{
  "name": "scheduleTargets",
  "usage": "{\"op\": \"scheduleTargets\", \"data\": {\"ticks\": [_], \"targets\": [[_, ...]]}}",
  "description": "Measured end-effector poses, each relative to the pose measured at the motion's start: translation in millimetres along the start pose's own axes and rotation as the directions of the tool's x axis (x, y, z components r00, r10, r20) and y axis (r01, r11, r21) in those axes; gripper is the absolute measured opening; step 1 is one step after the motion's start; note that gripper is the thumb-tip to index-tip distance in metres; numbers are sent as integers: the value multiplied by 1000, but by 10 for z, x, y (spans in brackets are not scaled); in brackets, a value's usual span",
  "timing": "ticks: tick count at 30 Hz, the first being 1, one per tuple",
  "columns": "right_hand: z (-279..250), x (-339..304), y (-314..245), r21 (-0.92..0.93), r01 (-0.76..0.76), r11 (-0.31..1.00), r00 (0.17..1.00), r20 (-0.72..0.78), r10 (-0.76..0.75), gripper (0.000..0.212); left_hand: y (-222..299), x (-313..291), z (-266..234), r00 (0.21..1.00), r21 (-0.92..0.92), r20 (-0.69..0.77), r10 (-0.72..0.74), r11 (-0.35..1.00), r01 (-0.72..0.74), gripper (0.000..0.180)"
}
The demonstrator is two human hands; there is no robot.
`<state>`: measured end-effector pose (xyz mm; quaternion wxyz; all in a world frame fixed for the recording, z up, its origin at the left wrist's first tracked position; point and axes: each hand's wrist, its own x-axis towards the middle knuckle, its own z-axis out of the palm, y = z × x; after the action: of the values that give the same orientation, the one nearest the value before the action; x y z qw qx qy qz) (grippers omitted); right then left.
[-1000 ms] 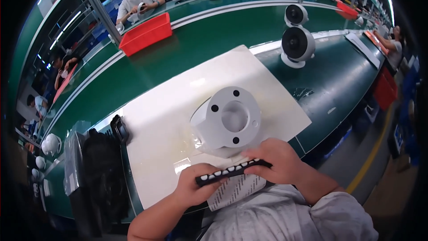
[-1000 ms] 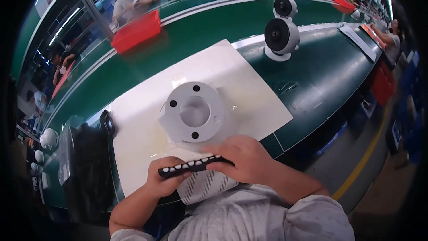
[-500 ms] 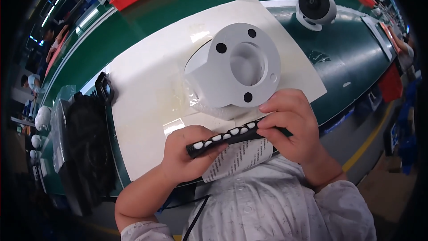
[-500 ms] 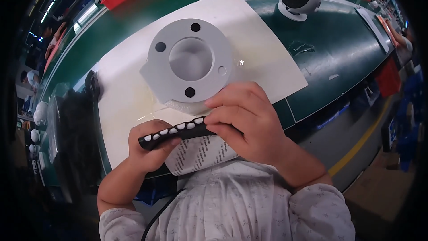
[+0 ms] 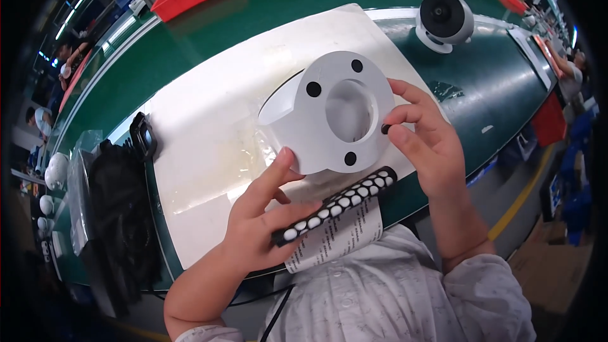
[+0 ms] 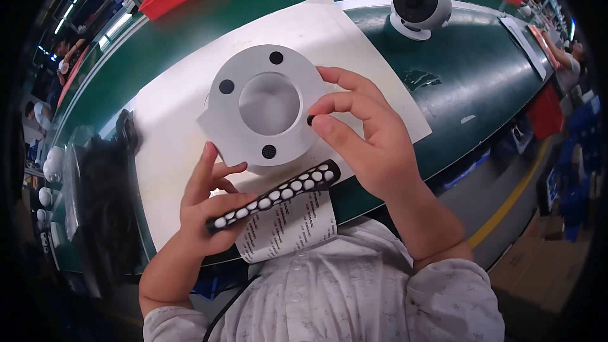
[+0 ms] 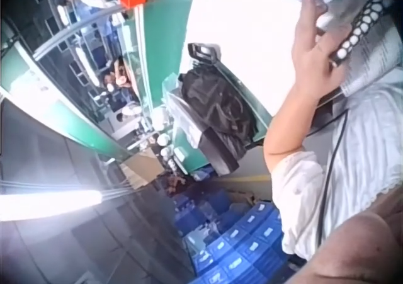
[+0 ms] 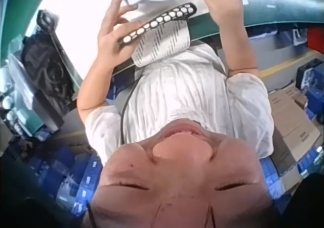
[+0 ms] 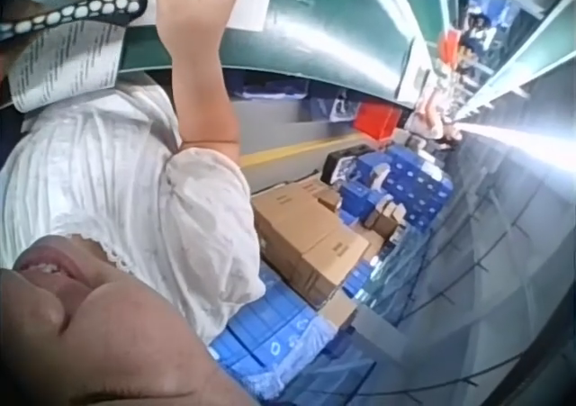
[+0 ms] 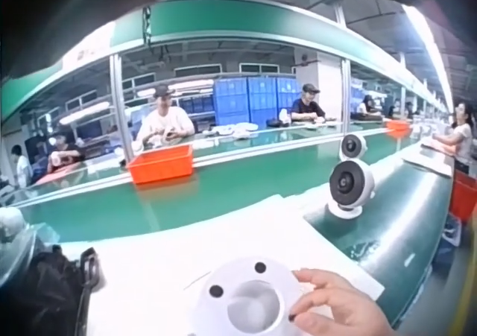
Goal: Applying small black adhesive pads to the bottom surface of white camera housing components on an industrial assembly line.
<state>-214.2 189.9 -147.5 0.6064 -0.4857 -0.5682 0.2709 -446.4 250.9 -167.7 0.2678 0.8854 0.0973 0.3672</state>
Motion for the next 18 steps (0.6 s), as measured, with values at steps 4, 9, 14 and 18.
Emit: {"op": "scheduleTargets", "data": {"ticks": [4, 9, 14, 18], "targets": [[-51, -80, 2, -220, 110, 969, 994, 1, -112, 20, -25, -21, 31, 1000, -38, 7, -14, 999, 14, 35], [-102, -224, 74, -763, 404, 505, 903, 246, -352, 42, -28, -21, 56, 1000, -39, 5, -23, 999, 23, 35], [-118, -106, 152, -100, 41, 994, 998, -53, -46, 40, -42, 3, 64, 1000, -31, 15, -8, 999, 9, 35], [-55, 90, 9, 424, -482, 767, 876, 255, 410, 22, -74, -14, 30, 1000, -114, 29, -3, 993, 7, 35]]}}
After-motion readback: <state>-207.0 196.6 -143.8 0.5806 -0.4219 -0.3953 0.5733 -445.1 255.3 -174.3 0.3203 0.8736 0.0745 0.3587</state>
